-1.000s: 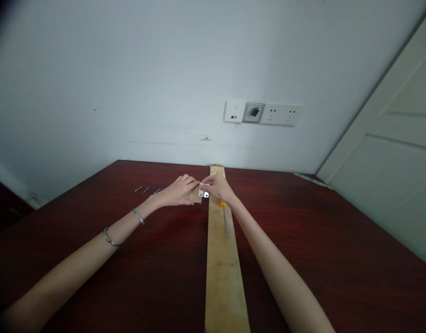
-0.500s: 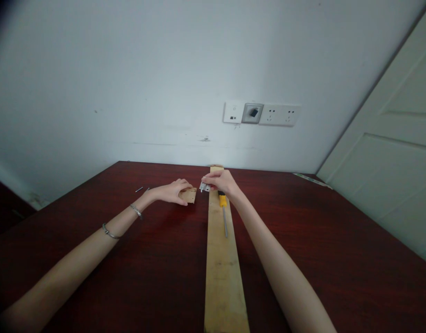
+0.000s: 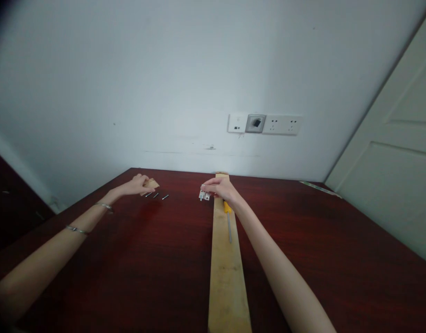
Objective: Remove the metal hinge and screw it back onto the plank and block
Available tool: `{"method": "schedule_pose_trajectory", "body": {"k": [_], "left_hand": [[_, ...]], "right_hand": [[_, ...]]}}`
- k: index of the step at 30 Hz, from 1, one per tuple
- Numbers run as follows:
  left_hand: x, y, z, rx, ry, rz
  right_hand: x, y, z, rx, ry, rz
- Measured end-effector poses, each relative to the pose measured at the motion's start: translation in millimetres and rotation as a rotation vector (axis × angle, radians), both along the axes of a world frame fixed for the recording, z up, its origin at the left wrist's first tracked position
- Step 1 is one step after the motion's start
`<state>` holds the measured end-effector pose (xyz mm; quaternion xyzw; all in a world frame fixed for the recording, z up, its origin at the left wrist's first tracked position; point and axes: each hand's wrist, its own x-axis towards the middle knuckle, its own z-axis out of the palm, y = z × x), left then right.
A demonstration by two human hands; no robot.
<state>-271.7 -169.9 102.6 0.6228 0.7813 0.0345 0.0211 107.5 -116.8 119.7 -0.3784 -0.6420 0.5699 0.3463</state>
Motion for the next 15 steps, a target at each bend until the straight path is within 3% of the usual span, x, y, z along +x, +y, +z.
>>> {"method": "schedule_pose_trajectory", "body": {"k": [7,15], "left_hand": [[-58.3,-55.9,-17.1,-0.019,-0.013,0.053],[-64.7,-110.6,-41.4,-0.077,-0.076,0.074]], "right_hand": [[-13.3,-15.2,3.1,0.018,-0.029,0.087],[-42.9,-23.8,-12.9,-0.042,0.037,0.167]]}}
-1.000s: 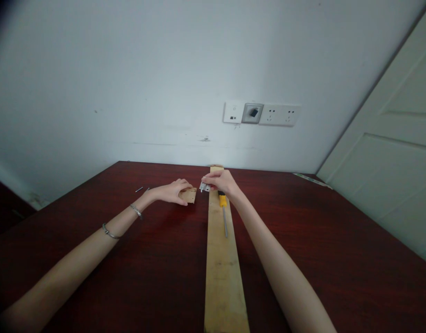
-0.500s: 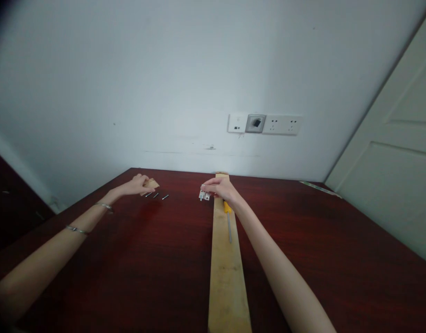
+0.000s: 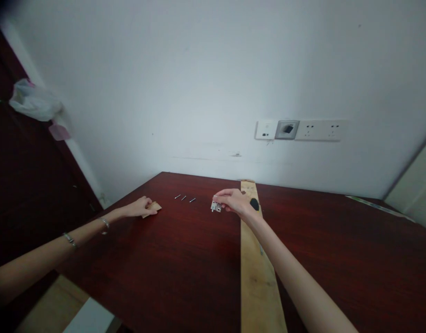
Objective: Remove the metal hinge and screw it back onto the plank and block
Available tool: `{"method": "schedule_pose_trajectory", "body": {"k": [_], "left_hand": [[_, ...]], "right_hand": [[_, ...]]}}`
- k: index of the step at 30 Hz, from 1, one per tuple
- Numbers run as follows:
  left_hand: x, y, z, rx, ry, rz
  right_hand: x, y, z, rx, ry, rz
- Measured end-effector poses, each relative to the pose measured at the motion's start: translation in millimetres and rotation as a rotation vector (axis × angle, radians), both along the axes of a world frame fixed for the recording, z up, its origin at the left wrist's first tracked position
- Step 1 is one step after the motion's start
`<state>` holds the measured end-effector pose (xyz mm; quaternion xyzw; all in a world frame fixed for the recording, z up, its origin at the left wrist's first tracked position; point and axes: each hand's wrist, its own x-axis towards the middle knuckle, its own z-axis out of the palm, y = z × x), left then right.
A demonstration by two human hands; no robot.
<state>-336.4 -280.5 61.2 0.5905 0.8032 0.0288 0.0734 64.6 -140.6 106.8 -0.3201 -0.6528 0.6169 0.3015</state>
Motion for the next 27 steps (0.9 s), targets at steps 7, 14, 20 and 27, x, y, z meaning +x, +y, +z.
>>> {"method": "schedule_pose_trajectory", "body": {"k": [7,14,20,27], "left_hand": [[-4.3,-15.5,-6.1,-0.057,0.027,-0.023],[2.3,-24.0,-4.5,-0.043,0.089,-0.010],[50.3,-26.3,19.6,0.179,0.059,-0.268],[138.5,-20.0,10.9,0.394,-0.723,-0.303]], "right_hand": [[-21.4,-9.3,-7.5,-0.070,0.043,0.061],[-30.6,-13.8,-6.0,-0.100,0.081,0.085],[-42.8,-15.0,-3.7,-0.094,0.075,0.077],[-55.2,-26.3,-2.4,-0.084,0.072,0.107]]}}
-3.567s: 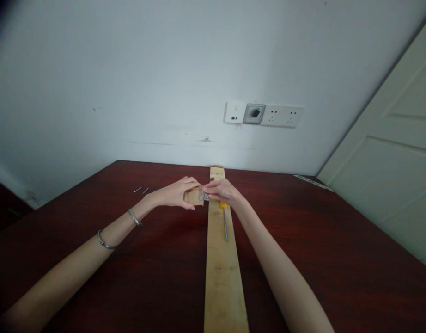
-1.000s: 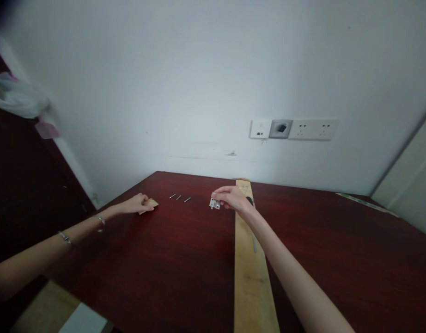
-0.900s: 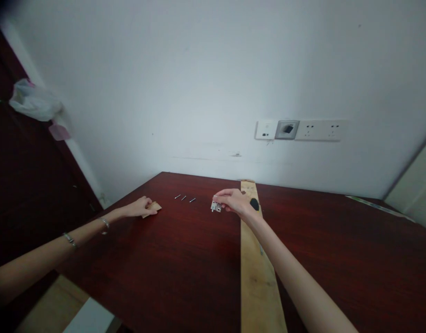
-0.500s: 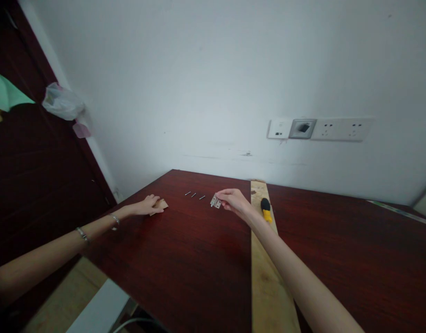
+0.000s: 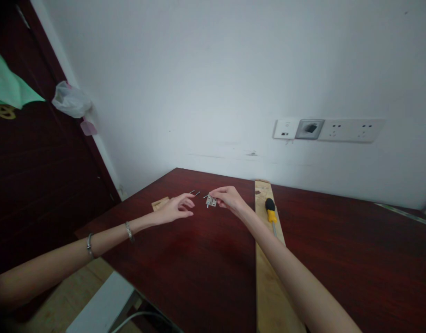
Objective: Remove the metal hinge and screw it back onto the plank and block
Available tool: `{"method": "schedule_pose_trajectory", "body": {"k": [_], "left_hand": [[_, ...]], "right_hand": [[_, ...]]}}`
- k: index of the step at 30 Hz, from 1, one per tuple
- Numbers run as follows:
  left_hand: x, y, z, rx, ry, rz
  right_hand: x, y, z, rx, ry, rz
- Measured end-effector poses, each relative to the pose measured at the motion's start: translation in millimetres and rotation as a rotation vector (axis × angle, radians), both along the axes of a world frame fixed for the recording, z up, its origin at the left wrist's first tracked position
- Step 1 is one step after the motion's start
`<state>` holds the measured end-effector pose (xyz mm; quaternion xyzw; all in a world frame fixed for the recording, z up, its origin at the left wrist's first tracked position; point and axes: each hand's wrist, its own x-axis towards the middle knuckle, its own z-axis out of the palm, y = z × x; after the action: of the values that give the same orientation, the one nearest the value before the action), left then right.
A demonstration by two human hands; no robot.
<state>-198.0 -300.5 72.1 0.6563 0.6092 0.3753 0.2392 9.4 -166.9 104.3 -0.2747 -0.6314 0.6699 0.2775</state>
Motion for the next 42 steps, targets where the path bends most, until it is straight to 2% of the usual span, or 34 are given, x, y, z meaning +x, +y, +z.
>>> {"method": "schedule_pose_trajectory", "body": {"k": [4,12,21,29,32,38,42], "left_hand": [[30.7,0.6,-4.1,0.001,-0.264,-0.053],[53.9,4.4,-3.0,0.056,-0.472,-0.012],[56.7,4.9,-1.0,0.081,-0.416,0.004],[57.7,4.6,1.0,0.149,-0.414,-0.047],[57.9,6.1,-1.1,0.113,-0.425,-0.031],[58.1,9.0,-5.2,-0.009,-0.596,0.013],[57.4,7.7,-3.2,-0.046,-0.640,0.006]], "right_hand": [[-2.6,-5.5,-1.3,-0.004,0.009,0.017],[-7.0,-11.9,-5.5,-0.014,0.031,0.023],[-6.3,-14.4,-9.2,0.000,0.030,0.007],[-9.5,-16.4,-11.1,0.034,-0.011,-0.022],[-10.9,-15.5,-13.2,0.052,-0.028,-0.036],[-13.6,-11.5,-20.3,0.110,-0.044,-0.043],[-14.0,-9.0,-24.3,0.169,-0.035,-0.019]]}}
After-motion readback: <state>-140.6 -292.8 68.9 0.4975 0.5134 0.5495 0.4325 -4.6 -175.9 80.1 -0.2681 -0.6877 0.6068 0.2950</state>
